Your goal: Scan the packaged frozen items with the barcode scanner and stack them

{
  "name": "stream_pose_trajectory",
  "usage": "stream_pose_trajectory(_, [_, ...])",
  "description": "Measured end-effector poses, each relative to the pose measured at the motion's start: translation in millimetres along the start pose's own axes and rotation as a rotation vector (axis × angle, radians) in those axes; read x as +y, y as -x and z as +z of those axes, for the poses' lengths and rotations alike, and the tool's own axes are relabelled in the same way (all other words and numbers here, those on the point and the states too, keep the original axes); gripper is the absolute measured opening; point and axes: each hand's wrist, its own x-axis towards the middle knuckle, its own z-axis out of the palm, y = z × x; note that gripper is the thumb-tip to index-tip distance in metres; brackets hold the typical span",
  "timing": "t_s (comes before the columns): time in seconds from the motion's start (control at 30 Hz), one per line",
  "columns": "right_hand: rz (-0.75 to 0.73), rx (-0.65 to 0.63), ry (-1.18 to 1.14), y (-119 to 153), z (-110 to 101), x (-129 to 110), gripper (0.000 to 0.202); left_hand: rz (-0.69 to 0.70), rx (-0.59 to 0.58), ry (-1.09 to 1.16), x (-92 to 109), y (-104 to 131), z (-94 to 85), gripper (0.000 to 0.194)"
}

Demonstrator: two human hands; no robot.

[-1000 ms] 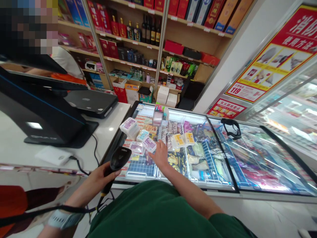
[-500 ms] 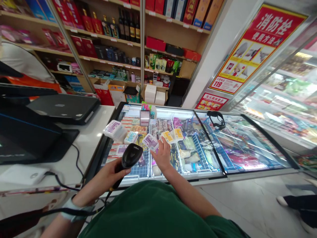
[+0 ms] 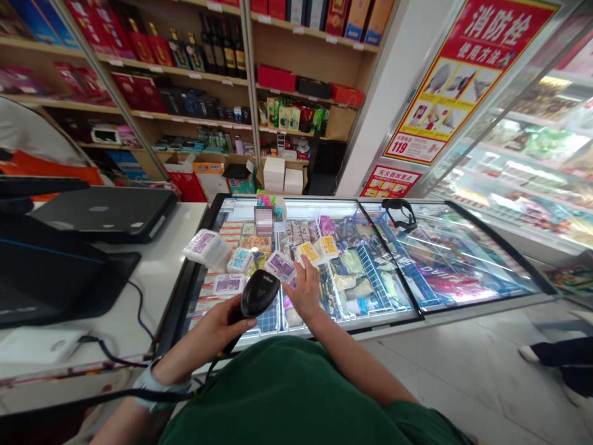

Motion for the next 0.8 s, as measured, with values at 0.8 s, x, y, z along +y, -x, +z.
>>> stream_pose_trajectory(0.8, [-0.028,0.034,-0.016,-2.5,-4.8,-0.9,0.053,-0.024,-0.017,-0.026,0.7,-3.9,3.2,0.032])
